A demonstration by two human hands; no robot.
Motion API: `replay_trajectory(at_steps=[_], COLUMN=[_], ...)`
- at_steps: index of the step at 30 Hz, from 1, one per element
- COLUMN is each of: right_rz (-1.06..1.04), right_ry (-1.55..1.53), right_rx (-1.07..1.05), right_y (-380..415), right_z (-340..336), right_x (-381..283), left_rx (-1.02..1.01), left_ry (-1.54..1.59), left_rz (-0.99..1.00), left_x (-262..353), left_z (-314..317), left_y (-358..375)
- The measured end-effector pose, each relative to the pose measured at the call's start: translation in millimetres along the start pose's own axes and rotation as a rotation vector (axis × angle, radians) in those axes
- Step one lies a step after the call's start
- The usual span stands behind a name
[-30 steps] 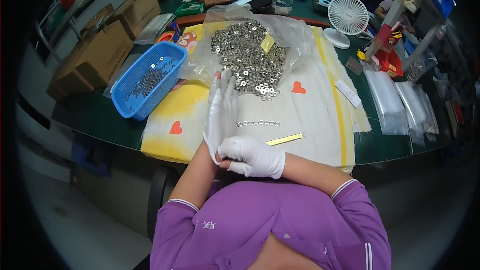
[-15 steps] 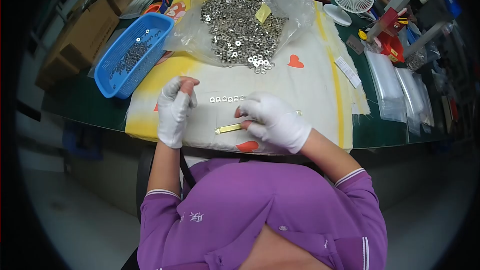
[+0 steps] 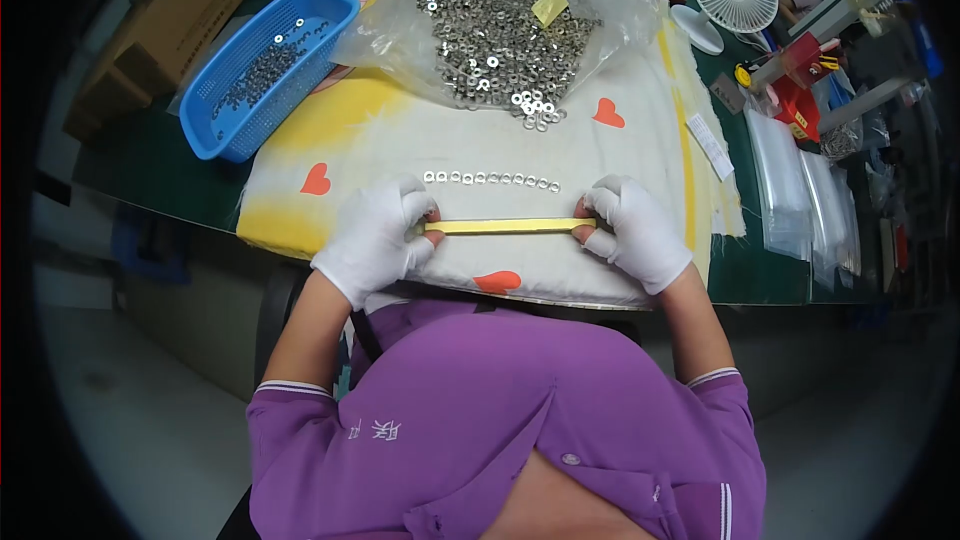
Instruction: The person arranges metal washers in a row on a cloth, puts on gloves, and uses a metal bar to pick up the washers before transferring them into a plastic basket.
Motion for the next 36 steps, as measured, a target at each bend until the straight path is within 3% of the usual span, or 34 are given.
replay_trajectory(at_steps=[2,4,5,12,24,30,36], right_rz=[-0.09,-0.039,0.006,0.094,0.12,-0.073,-0.199], right_ry=[-0.039,-0.035,-0.027,-0.18,-0.194,-0.093,-0.172], right_rx=[0.117,0.114,0.114,0.102,0.168,0.037,0.167], right_y=[-12.1,-25.7,-30.4,-26.6,-33.7,-50.2,-51.3], right_z=[2.3,5.5,5.5,17.8,16.7,15.9,17.9], right_x=[-3.0,-4.0,-3.9,15.6,20.6,24.8,24.2], left_rx=[0.068,0.134,0.168,0.08,0.214,0.209,0.387], left_ry=[-0.066,-0.073,-0.087,0.016,-0.042,-0.051,0.004], left_rz=[0.068,-0.01,0.045,-0.047,-0.047,-0.046,-0.086], left_x=[-5.4,-12.1,-16.4,-43.7,-50.9,-51.2,-47.5], left_z=[-8.1,-16.4,-15.7,2.6,10.0,8.6,1.0], left_y=[-12.2,-26.4,-30.2,-23.9,-29.0,-29.1,-24.5])
Point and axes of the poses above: each hand's wrist, its own y-axis away from the middle knuckle, its own z-axis out of the palm, x = y × z, the point moved 2 cm from there along -y, towards the middle knuckle, and after that the axes turned 15 degrees about x, right-handed, at the moved point
